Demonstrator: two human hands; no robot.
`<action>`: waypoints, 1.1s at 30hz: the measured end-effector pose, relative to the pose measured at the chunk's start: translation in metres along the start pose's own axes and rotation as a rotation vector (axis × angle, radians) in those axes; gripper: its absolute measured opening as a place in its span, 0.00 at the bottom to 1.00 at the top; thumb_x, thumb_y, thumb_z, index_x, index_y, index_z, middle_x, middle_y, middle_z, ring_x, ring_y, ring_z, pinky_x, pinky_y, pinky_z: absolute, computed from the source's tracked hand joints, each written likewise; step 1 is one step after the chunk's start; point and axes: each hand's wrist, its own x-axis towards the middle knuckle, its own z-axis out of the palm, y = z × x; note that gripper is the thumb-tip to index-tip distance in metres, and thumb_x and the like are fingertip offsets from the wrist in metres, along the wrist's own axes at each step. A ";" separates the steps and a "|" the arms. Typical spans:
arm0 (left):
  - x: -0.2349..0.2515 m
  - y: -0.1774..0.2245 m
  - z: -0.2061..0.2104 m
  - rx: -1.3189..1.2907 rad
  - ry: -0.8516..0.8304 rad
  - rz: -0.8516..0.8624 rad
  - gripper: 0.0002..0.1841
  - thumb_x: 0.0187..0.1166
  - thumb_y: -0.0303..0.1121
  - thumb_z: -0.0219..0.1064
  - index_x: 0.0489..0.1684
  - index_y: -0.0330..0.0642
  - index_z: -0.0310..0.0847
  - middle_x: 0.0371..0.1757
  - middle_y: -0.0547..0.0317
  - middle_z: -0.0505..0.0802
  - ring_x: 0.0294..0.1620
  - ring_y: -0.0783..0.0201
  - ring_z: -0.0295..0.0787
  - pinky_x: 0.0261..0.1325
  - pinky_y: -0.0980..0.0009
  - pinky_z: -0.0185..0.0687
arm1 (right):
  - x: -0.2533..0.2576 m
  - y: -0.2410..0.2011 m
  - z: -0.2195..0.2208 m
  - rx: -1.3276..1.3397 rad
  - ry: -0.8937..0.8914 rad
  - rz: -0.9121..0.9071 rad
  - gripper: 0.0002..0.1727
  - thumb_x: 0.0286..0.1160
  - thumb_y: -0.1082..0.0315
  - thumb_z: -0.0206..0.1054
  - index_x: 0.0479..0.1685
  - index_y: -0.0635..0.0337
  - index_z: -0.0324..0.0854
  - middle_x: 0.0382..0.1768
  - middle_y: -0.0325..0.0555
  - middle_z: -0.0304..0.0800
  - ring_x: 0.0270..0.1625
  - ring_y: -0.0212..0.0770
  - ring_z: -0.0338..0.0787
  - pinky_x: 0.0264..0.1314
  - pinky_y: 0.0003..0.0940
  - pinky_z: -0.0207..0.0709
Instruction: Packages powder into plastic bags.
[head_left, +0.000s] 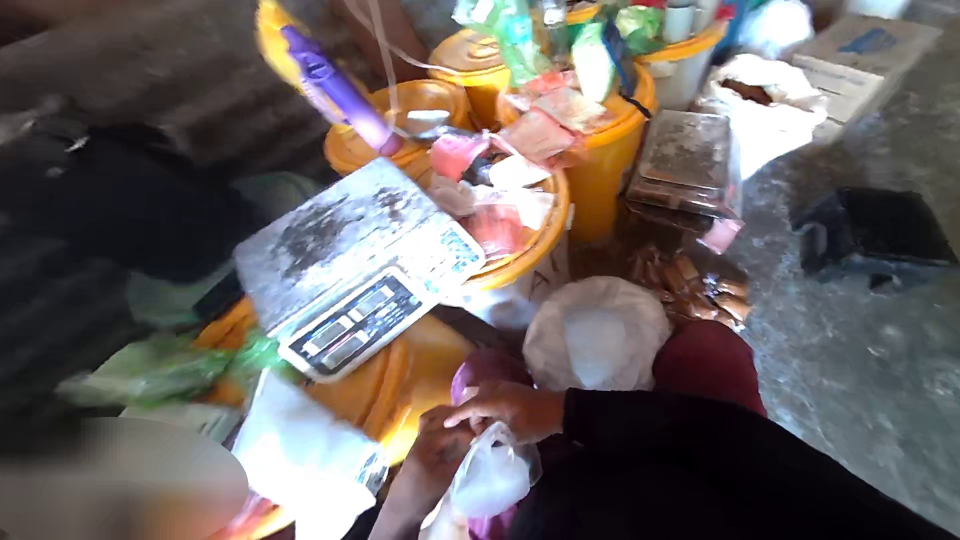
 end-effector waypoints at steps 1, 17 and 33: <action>0.002 0.005 -0.003 0.002 -0.023 -0.047 0.08 0.72 0.32 0.69 0.28 0.40 0.92 0.52 0.60 0.93 0.69 0.67 0.80 0.78 0.66 0.71 | -0.003 0.000 0.003 -0.042 0.016 -0.018 0.27 0.58 0.85 0.73 0.65 0.73 0.84 0.47 0.65 0.92 0.56 0.62 0.89 0.71 0.56 0.75; -0.016 -0.002 0.034 0.030 0.362 0.173 0.04 0.66 0.28 0.72 0.30 0.48 0.93 0.43 0.66 0.97 0.66 0.70 0.85 0.82 0.54 0.57 | -0.027 0.000 0.015 -0.340 0.211 -0.165 0.21 0.71 0.75 0.67 0.65 0.67 0.83 0.42 0.48 0.96 0.49 0.42 0.91 0.64 0.32 0.80; -0.008 0.014 0.013 -0.072 0.128 -0.013 0.03 0.63 0.26 0.74 0.26 0.35 0.91 0.56 0.48 0.92 0.71 0.58 0.79 0.80 0.50 0.56 | -0.007 0.004 -0.007 -0.665 -0.073 -0.592 0.18 0.80 0.75 0.59 0.66 0.58 0.84 0.37 0.50 0.92 0.43 0.47 0.90 0.55 0.36 0.83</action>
